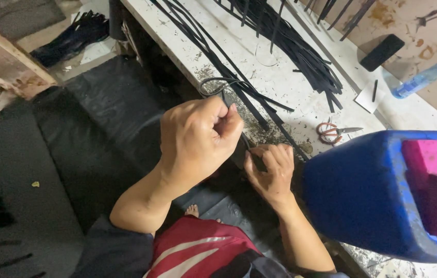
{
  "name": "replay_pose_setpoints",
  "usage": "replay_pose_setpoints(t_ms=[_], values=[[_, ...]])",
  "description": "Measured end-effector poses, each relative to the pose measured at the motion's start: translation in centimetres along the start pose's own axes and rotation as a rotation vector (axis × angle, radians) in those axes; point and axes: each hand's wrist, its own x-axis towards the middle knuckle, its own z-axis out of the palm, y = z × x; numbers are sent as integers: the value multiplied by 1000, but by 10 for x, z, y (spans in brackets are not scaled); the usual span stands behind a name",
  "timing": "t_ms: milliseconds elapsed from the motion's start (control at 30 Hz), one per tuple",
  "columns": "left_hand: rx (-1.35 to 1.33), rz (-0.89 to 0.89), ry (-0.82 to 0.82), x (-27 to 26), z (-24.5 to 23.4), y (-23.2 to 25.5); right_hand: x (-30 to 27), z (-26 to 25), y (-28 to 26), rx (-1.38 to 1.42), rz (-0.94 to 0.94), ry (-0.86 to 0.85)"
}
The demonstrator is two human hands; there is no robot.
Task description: The person prepares black leather strips by running them through a glue applicator and then hanging them to dry using clothespins on a wire rack.
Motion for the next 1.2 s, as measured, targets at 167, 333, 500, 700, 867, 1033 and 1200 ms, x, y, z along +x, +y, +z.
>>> replay_pose_setpoints(t_ms=[167, 333, 500, 700, 867, 1033, 1200], values=[[14, -27, -11, -1, -7, -9, -3, 11, 2, -8, -9, 3], [-47, -30, -8, 1, -10, -22, -1, 15, -2, -14, -5, 11], [-158, -38, -42, 2, -18, -27, -3, 16, -4, -94, -54, 32], [-220, -43, 7, -1, -25, -25, 0, 13, -15, -246, -70, 76], [-156, -13, -11, -2, -65, -4, -31, 28, 1, -356, 37, -31], [-147, -26, -13, 0, -91, -3, -66, 38, 17, -273, 79, -65], [-139, -81, -13, -1, -98, -9, -76, 46, 23, -315, 96, -78]])
